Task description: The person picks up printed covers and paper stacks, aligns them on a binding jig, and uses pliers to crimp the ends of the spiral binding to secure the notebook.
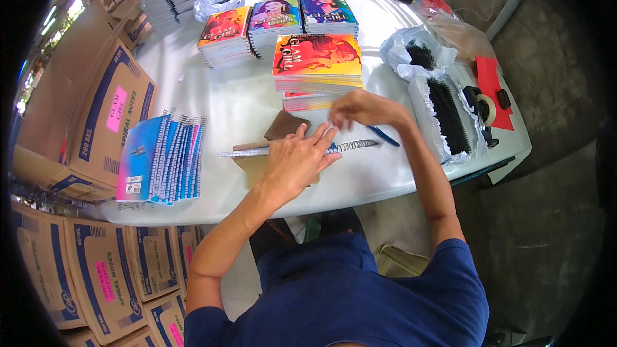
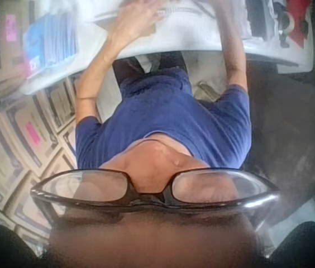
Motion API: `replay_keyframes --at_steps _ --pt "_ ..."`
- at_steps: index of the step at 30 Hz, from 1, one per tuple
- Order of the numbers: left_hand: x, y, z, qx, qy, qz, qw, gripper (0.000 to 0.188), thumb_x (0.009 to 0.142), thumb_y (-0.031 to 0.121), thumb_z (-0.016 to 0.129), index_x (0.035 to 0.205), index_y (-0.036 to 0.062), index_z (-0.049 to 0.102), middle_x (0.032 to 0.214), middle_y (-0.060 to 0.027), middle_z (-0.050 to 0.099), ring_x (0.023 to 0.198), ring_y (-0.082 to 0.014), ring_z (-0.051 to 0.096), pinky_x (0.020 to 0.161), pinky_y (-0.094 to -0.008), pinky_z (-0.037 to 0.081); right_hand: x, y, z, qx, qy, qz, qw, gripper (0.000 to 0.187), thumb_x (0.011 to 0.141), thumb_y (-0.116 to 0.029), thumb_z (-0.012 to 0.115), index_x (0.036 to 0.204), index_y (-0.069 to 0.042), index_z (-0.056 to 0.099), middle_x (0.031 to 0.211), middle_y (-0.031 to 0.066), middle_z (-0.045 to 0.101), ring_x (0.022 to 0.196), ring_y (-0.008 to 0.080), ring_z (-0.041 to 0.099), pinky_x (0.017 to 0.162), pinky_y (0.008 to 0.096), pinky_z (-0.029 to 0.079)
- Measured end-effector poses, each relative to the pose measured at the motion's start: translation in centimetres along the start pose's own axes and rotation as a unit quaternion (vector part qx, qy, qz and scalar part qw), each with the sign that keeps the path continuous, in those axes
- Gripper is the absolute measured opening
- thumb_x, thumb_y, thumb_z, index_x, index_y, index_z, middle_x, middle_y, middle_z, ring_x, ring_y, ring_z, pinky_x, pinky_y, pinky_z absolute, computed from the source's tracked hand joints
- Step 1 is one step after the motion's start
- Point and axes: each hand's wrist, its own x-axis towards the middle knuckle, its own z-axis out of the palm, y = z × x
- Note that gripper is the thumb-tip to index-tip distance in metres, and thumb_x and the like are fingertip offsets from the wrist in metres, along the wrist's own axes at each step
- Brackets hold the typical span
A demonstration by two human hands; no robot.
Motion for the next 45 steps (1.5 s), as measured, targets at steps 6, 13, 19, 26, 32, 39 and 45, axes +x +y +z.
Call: replay_keyframes --at_steps 6,13,19,26,32,39,45 --pt "0.4 0.1 0.0 0.005 0.032 0.000 0.999 0.061 0.087 0.043 0.062 0.140 0.0166 0.046 0.132 -0.0122 0.057 0.107 -0.0361 0.063 0.077 -0.0429 0.056 8.3 4.6 8.3 -0.314 0.111 -0.172 0.927 0.042 0.084 -0.027 0.063 0.118 -0.004 0.058 0.123 0.0174 0.056 0.118 0.0339 0.052 0.100 0.0458 0.041" --pt "-0.5 -2.6 1.0 -0.021 0.140 -0.074 0.987 0.092 0.070 0.042 0.076 0.148 0.0222 0.032 0.137 -0.0142 0.052 0.111 -0.0332 0.061 0.088 -0.0423 0.053 2.9 1.7 1.1 -0.001 -0.028 -0.049 0.998 0.043 0.089 -0.029 0.059 0.122 -0.001 0.063 0.120 0.0193 0.064 0.107 0.0305 0.062 0.098 0.0389 0.045" --pt "-0.2 -2.7 0.4 -0.030 0.126 -0.102 0.986 0.102 0.066 0.041 0.080 0.150 0.0188 0.028 0.132 -0.0157 0.055 0.105 -0.0317 0.063 0.090 -0.0421 0.051 -0.6 -1.4 0.3 0.042 -0.044 -0.009 0.998 0.044 0.088 -0.028 0.060 0.118 0.003 0.065 0.126 0.0211 0.061 0.118 0.0299 0.058 0.103 0.0383 0.040" --pt "-0.6 -2.8 0.3 -0.034 0.114 -0.118 0.986 0.101 0.066 0.042 0.080 0.150 0.0231 0.028 0.131 -0.0126 0.058 0.108 -0.0302 0.063 0.095 -0.0440 0.050 -0.6 0.0 0.8 0.124 -0.023 -0.074 0.989 0.045 0.086 -0.025 0.060 0.116 0.008 0.065 0.128 0.0233 0.059 0.123 0.0335 0.054 0.107 0.0396 0.036" --pt "-1.0 -3.3 0.1 -0.028 0.127 -0.124 0.984 0.099 0.065 0.039 0.081 0.149 0.0243 0.030 0.130 -0.0107 0.059 0.109 -0.0290 0.063 0.095 -0.0437 0.050 0.0 -0.1 1.7 0.203 -0.010 -0.165 0.965 0.046 0.084 -0.025 0.061 0.115 0.009 0.065 0.126 0.0256 0.059 0.121 0.0343 0.055 0.105 0.0411 0.038" --pt "-1.2 -3.7 -0.3 -0.038 0.130 -0.141 0.981 0.100 0.063 0.038 0.082 0.148 0.0272 0.032 0.131 -0.0070 0.059 0.110 -0.0276 0.062 0.096 -0.0438 0.050 0.7 0.0 1.1 0.157 -0.023 -0.105 0.982 0.048 0.084 -0.030 0.059 0.119 0.003 0.065 0.127 0.0285 0.057 0.125 0.0360 0.052 0.106 0.0442 0.039" --pt "-1.6 -4.1 -0.3 -0.040 0.138 -0.152 0.978 0.100 0.062 0.037 0.082 0.148 0.0275 0.031 0.132 -0.0054 0.058 0.110 -0.0285 0.062 0.097 -0.0447 0.049 1.0 1.6 2.4 0.489 0.003 -0.198 0.850 0.050 0.085 -0.031 0.063 0.117 0.007 0.064 0.128 0.0220 0.059 0.124 0.0337 0.052 0.104 0.0404 0.040"
